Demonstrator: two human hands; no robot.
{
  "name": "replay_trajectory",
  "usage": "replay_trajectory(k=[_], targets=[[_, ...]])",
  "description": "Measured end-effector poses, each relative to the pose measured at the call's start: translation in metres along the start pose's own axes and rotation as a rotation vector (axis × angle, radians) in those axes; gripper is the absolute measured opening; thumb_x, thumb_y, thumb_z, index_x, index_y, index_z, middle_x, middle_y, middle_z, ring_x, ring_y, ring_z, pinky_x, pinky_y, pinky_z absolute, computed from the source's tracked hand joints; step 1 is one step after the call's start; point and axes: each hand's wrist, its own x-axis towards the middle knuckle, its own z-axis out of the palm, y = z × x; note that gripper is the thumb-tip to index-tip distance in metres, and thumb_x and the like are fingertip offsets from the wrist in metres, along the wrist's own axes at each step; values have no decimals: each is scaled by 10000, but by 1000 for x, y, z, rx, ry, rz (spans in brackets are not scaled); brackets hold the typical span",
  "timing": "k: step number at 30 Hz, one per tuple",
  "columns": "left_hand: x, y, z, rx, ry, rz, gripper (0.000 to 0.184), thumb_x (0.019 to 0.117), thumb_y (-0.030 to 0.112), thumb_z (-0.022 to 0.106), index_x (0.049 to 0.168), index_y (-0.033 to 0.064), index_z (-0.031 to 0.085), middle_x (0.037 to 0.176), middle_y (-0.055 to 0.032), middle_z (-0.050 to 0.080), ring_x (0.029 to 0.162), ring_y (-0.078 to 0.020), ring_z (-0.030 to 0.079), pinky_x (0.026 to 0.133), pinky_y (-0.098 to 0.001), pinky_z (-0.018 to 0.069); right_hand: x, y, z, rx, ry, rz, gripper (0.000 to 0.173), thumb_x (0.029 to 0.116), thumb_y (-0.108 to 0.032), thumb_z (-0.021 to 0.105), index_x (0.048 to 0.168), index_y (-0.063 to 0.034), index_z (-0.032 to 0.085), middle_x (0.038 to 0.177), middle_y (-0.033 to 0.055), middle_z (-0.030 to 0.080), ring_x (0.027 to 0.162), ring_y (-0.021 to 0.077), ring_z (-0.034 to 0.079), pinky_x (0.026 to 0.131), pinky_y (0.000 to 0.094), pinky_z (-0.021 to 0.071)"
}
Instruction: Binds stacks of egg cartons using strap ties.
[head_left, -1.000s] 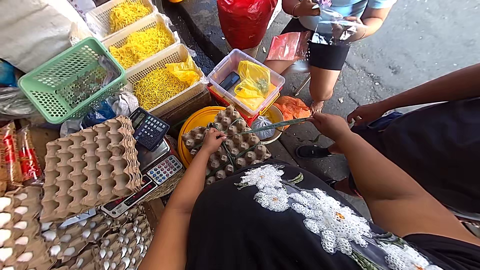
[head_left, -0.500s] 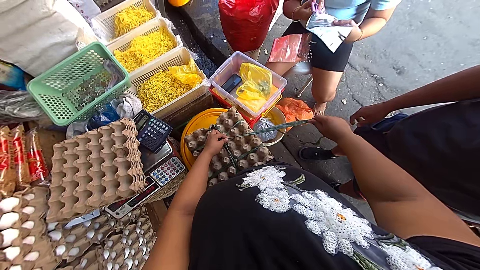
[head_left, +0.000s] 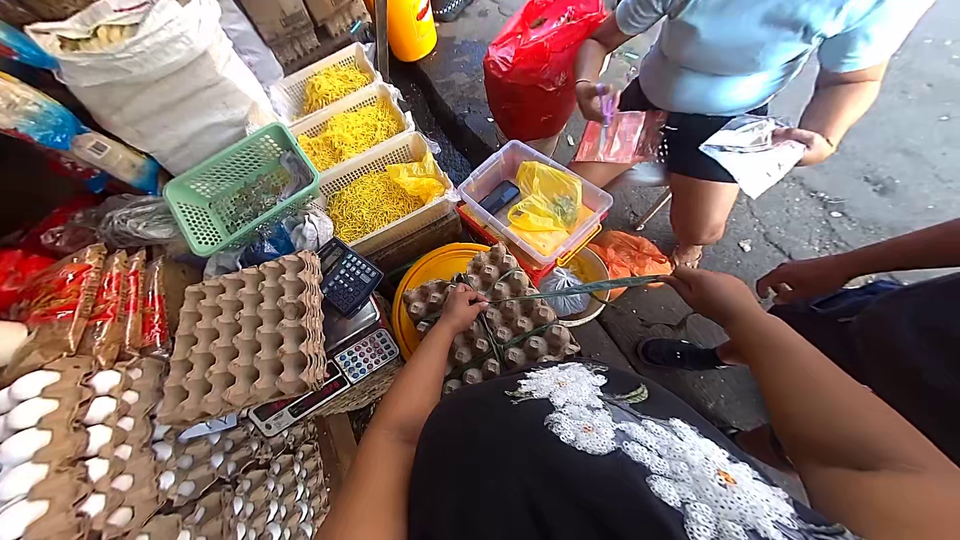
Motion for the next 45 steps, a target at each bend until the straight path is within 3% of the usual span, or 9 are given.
replay_trajectory(k=[3, 8, 12, 15, 22, 45], targets=[[-1, 0, 1, 5, -29, 5, 226, 998, 195, 652, 1145, 62, 761, 1342, -224, 582, 1296, -322, 517, 1138, -435, 379, 1, 3, -2, 2, -7, -8, 478, 1117, -350, 422, 1038, 75, 626, 1019, 339, 682, 1040, 557, 659, 834, 729, 478], [1, -13, 4, -86, -2, 4, 251, 975, 153, 693, 1200, 40, 704, 1340, -202, 592, 1225, -298, 589, 1058, -442, 480, -1, 2, -5, 6, 27, -38, 450, 1113, -317, 449, 1003, 79, 632, 987, 335, 682, 1013, 559, 664, 806, 739, 479], [-3, -9, 0, -90, 1, 4, 231, 969, 122, 702, 1185, 41, 708, 1334, -184, 600, 1226, -293, 588, 1055, -454, 478, 0, -2, -9, -15, 22, -13, 430, 1111, -293, 458, 971, 80, 622, 964, 337, 678, 993, 559, 667, 788, 735, 482], [-2, -14, -2, -106, 4, 22, 224, 968, 93, 694, 1188, 55, 715, 1329, -166, 615, 1224, -280, 596, 1056, -453, 482, 3, -3, -11, -18, 23, -10, 421, 1113, -291, 451, 1011, 71, 641, 975, 342, 686, 990, 575, 665, 792, 744, 482], [1, -24, -3, -191, 6, 11, 328, 969, 48, 675, 1293, 33, 627, 1266, -165, 651, 1101, -246, 663, 992, -425, 533, 11, -5, -16, -49, 9, 13, 425, 1108, -317, 456, 986, 51, 630, 954, 326, 683, 971, 556, 672, 772, 731, 488], [-1, -23, -1, -200, 55, 2, 275, 955, 26, 692, 1228, 20, 657, 1216, -152, 671, 1069, -221, 668, 986, -400, 531, 15, 1, -18, -69, 68, -73, 368, 1088, -277, 517, 906, 21, 635, 882, 266, 690, 878, 501, 694, 701, 691, 507]])
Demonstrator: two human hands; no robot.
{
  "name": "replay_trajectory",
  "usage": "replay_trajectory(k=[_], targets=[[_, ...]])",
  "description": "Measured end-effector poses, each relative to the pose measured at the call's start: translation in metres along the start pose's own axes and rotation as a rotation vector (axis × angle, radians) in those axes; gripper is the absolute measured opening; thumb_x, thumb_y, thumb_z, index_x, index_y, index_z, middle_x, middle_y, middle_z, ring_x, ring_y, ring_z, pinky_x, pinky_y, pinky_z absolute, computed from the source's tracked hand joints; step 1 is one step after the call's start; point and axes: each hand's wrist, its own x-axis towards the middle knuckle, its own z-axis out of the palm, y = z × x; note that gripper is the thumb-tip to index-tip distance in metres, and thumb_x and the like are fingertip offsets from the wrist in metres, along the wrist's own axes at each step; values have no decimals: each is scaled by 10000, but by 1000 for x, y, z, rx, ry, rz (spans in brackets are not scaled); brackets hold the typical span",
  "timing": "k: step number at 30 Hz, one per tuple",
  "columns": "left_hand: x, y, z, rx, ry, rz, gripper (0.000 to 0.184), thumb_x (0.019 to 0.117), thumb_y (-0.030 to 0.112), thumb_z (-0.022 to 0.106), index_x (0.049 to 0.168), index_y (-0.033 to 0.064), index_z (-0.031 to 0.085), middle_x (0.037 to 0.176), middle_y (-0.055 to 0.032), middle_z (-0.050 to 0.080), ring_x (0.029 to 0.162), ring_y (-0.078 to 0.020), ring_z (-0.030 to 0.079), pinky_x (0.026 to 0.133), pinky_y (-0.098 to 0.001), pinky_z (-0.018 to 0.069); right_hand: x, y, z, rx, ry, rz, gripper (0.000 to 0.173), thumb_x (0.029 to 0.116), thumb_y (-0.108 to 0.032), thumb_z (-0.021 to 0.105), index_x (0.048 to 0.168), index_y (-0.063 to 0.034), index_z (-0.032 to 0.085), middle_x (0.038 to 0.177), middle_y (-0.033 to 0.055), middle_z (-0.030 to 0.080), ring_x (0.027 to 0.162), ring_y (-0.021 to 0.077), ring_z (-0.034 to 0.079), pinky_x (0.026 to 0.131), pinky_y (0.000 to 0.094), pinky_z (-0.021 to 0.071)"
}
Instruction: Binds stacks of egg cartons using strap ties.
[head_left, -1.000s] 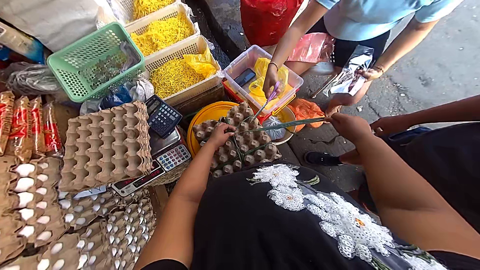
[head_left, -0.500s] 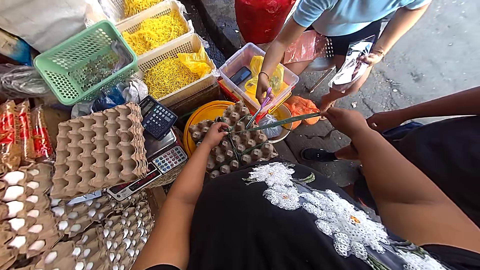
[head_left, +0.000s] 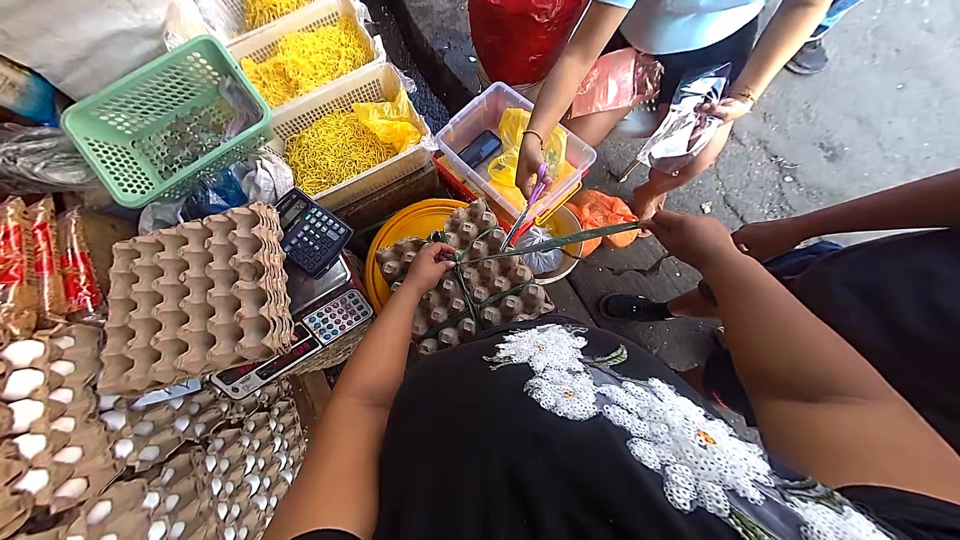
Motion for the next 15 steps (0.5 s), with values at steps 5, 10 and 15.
replay_trajectory(k=[5, 10, 15], targets=[[2, 0, 1, 1, 5, -5, 274, 959, 29, 689, 1230, 17, 654, 1224, -151, 666, 1075, -217, 664, 990, -396, 528, 1, -1, -1, 3, -20, 20, 389, 1091, -296, 507, 912, 23, 636, 891, 271, 689, 898, 505, 691, 721, 694, 507], [3, -1, 1, -16, 0, -2, 271, 956, 14, 685, 1225, 10, 655, 1216, -158, 667, 1073, -222, 666, 993, -396, 527, -1, 4, -2, 26, -4, 111, 375, 1101, -287, 482, 986, 31, 644, 938, 315, 685, 940, 554, 674, 743, 738, 489], [-1, 25, -7, 73, 66, -13, 302, 968, 69, 672, 1269, 40, 656, 1320, -182, 608, 1125, -273, 641, 977, -443, 532, -25, 39, -35, 133, -5, 222, 444, 1118, -307, 424, 1043, 74, 639, 924, 349, 665, 888, 563, 666, 769, 757, 475]])
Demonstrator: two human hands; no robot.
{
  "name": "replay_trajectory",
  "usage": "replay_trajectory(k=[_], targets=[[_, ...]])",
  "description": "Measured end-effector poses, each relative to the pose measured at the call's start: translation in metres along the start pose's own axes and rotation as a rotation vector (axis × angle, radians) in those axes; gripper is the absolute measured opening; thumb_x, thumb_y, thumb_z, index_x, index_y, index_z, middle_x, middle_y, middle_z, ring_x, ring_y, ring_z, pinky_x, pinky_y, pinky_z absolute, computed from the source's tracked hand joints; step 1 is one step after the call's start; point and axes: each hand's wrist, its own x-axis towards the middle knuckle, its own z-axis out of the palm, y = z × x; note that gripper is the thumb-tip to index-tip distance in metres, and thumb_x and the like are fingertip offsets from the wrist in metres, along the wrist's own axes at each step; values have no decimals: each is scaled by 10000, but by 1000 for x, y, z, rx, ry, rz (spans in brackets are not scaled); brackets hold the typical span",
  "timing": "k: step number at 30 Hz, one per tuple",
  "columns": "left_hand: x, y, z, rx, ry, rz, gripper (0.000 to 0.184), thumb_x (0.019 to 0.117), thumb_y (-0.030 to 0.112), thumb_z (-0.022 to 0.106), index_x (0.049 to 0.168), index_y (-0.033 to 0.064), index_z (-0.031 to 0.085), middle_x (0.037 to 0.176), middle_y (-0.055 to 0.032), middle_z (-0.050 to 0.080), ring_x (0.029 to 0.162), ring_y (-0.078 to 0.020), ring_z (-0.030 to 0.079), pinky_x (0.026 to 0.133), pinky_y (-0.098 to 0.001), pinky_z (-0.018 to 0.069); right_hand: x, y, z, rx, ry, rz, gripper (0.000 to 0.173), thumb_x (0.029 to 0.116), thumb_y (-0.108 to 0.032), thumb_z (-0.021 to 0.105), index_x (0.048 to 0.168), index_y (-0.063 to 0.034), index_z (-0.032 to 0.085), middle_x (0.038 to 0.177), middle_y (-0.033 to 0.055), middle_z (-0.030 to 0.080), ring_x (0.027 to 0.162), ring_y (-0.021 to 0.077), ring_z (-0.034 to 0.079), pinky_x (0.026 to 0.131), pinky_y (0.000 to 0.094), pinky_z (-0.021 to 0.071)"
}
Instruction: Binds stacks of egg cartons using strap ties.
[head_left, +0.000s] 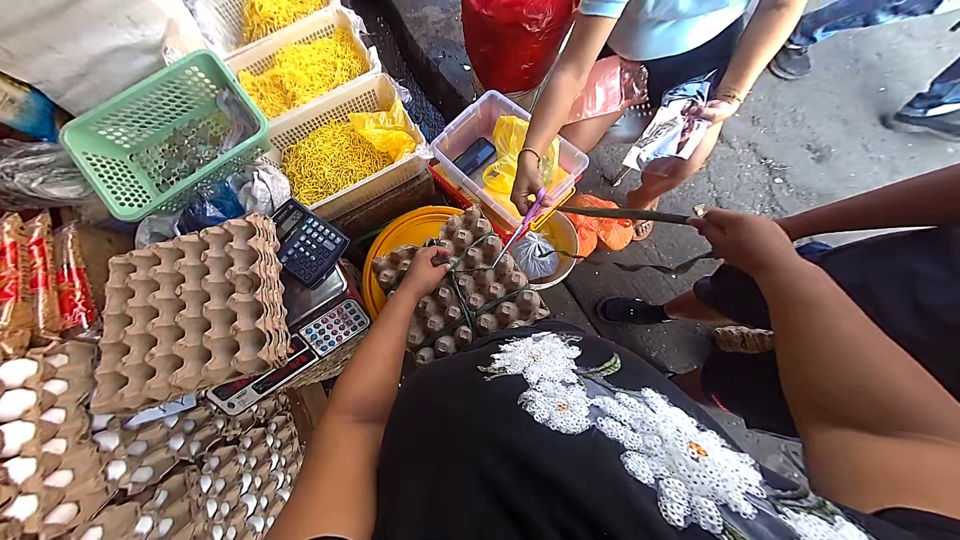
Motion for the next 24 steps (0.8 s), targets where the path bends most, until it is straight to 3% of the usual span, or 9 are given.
replay_trajectory(k=[3, 6, 8, 9, 10, 12, 17, 21, 24], targets=[[-4, 81, -5, 124, 128, 405, 432, 954, 197, 710, 1339, 22, 623, 1435, -206, 546, 1341, -339, 522, 1105, -501, 449, -17, -46, -21, 141, -8, -228, 329, 1088, -194, 520, 1000, 79, 681, 846, 291, 670, 800, 479, 669, 755, 717, 492], [-6, 163, 23, 187, -109, 727, 846, 860, 378, 819, 1526, 20, 439, 1523, -194, 491, 1444, -329, 435, 1199, -499, 356, -18, -102, -13, 297, 30, -612, 289, 1025, -200, 613, 852, 21, 682, 687, 139, 627, 644, 287, 629, 625, 554, 523], [0, 194, 37, 166, -334, 677, 829, 907, 369, 785, 1572, 80, 384, 1417, -142, 591, 1311, -242, 561, 1111, -437, 458, -5, -128, -6, 364, -15, -774, 263, 996, -224, 658, 823, -29, 697, 684, 70, 639, 628, 194, 628, 613, 458, 541], [5, 202, 39, 122, -422, 617, 597, 981, 299, 706, 1483, 68, 481, 1201, -149, 676, 1072, -233, 657, 944, -440, 543, 1, -132, -7, 382, -85, -781, 239, 988, -209, 675, 834, -32, 720, 702, 60, 657, 645, 171, 633, 644, 431, 551], [13, 206, 36, 93, -480, 563, 358, 1057, 248, 580, 1330, 17, 573, 1062, -173, 681, 932, -253, 659, 845, -450, 547, 7, -130, -12, 402, -168, -744, 231, 995, -185, 670, 842, -18, 718, 703, 60, 640, 645, 156, 604, 652, 406, 525], [39, 201, 16, 146, -473, 484, 354, 1109, 205, 429, 1131, -66, 656, 1031, -218, 680, 977, -307, 659, 918, -507, 513, 14, -105, -25, 448, -280, -590, 254, 1037, -162, 599, 902, 24, 708, 730, 78, 629, 648, 148, 568, 657, 389, 502], [107, 147, -62, 461, -122, 281, 378, 1103, 251, 463, 1174, -48, 683, 1173, -268, 679, 1157, -419, 640, 1033, -630, 450, 19, -31, -34, 550, -313, -70, 297, 1103, -144, 461, 1070, 72, 662, 759, 103, 558, 639, 151, 474, 649, 358, 451], [115, 141, -98, 572, -18, 139, 386, 1114, 256, 434, 1204, -49, 654, 1181, -298, 667, 1166, -462, 629, 1015, -669, 438, 21, -12, -34, 633, -291, 63, 310, 1117, -161, 411, 1104, 69, 619, 765, 69, 490, 636, 133, 437, 643, 329, 427], [114, 140, -105, 630, 6, 98, 389, 1116, 265, 430, 1185, -45, 655, 1143, -300, 674, 1135, -478, 639, 977, -687, 451, 32, -17, -36, 538, -276, 74, 330, 1116, -161, 431, 1170, 95, 631, 922, 186, 595, 785, 220, 517, 785, 406, 461]])
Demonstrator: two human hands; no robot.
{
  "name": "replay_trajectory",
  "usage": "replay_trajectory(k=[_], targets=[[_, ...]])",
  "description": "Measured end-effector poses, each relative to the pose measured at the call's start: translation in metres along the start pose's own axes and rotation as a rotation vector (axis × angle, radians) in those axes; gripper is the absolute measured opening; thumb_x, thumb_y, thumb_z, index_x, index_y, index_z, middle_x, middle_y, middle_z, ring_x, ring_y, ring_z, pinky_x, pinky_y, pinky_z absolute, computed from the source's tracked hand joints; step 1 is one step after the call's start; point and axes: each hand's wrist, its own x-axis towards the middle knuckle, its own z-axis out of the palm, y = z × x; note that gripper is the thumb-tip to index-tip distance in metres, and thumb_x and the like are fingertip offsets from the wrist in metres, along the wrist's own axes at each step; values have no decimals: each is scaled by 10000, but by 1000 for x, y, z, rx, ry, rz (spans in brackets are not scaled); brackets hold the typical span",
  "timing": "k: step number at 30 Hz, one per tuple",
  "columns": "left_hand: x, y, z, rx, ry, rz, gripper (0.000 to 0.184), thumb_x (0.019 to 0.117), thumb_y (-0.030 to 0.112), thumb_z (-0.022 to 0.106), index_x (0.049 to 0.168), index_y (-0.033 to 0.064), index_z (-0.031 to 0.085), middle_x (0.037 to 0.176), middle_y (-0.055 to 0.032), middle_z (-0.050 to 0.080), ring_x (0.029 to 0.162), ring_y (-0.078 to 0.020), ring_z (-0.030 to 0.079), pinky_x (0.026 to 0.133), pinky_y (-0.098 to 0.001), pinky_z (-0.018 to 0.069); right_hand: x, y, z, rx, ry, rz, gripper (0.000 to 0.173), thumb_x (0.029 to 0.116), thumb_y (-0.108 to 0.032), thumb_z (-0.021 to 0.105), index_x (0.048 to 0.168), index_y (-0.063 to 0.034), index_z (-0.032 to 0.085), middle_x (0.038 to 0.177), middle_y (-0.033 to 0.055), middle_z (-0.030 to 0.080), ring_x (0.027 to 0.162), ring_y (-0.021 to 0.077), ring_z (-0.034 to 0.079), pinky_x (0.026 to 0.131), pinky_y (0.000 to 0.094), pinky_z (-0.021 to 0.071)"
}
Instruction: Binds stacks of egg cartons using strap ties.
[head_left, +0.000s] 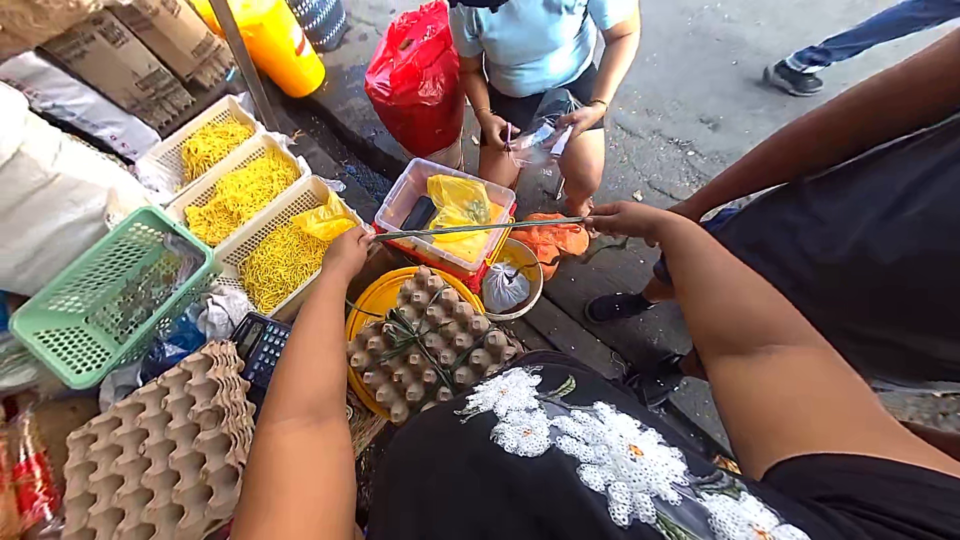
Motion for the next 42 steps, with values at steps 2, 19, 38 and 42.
replay_trajectory(k=[2, 19, 38, 42], targets=[[-4, -7, -1, 13, -5, -49, 397, 1119, 272, 420, 1189, -50, 642, 1147, -312, 664, 1133, -491, 633, 964, -693, 451, 3, -3, 1, -49, 18, 19, 342, 1111, -151, 443, 1228, 114, 624, 1121, 291, 640, 1004, 336, 596, 959, 493, 455], [-26, -54, -27, 72, 148, -272, 415, 1121, 311, 406, 1201, -33, 623, 1116, -328, 666, 1091, -522, 644, 893, -714, 470, 60, 21, -9, -142, 215, -107, 366, 1119, -200, 435, 1189, 75, 666, 1172, 332, 653, 1148, 494, 608, 1001, 691, 407], [-11, -39, -29, 168, 106, -216, 385, 1131, 264, 360, 1251, -19, 591, 1233, -297, 643, 1185, -491, 617, 935, -691, 470, 74, 11, -17, 178, 425, 163, 411, 1085, -290, 513, 1156, 76, 684, 1245, 331, 617, 1166, 463, 566, 983, 677, 386], [-7, -35, -29, 162, 96, -217, 391, 1132, 277, 351, 1274, -2, 586, 1233, -298, 642, 1177, -499, 620, 927, -698, 473, 73, 16, -20, 194, 461, 172, 401, 1070, -317, 539, 1143, 41, 706, 1251, 313, 629, 1214, 465, 556, 997, 691, 377]])
